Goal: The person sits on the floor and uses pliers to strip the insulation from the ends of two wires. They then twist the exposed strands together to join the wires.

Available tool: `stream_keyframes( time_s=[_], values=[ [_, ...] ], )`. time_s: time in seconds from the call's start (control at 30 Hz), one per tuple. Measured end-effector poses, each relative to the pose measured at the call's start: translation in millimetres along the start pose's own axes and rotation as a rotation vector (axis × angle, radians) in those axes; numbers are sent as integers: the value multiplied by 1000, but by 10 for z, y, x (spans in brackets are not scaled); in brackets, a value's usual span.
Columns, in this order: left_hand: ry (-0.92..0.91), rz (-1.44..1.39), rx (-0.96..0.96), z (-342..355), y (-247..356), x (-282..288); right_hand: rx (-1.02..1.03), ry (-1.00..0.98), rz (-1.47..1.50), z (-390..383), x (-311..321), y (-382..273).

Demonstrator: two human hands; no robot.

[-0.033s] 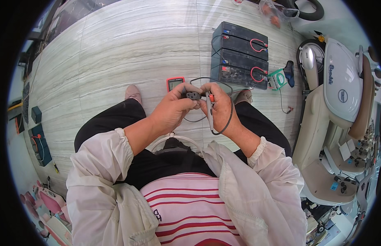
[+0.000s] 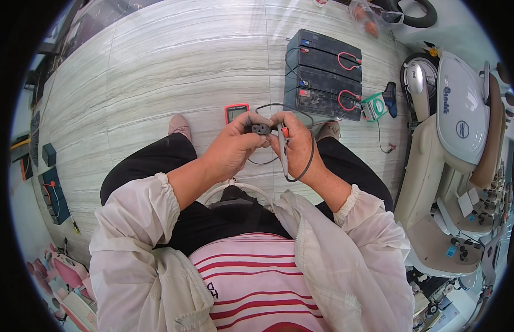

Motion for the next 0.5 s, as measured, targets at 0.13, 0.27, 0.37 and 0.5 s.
stream_keyframes(
  time_s=[0.13, 0.27, 0.37, 0.5],
  values=[
    [49, 173, -12, -15, 87, -50, 2, -26, 72, 26, 8, 11],
    [101, 354, -36, -26, 245, -109, -77, -2, 160, 51, 130, 19],
    [161, 407, -73, -51, 298, -74, -18, 111, 128, 85, 365, -143],
    [198, 402, -58, -61, 291, -24, -176, 88, 404, 66, 420, -114]
  ],
)
Point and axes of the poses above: each hand's wrist, its own z-axis towards the middle knuckle, its own x-axis out of the back of the hand, y = z × x, the point moved 9 cm from there along z, towards the middle knuckle, and after that the axes turned 7 degrees about -y, right-handed, at the moved point
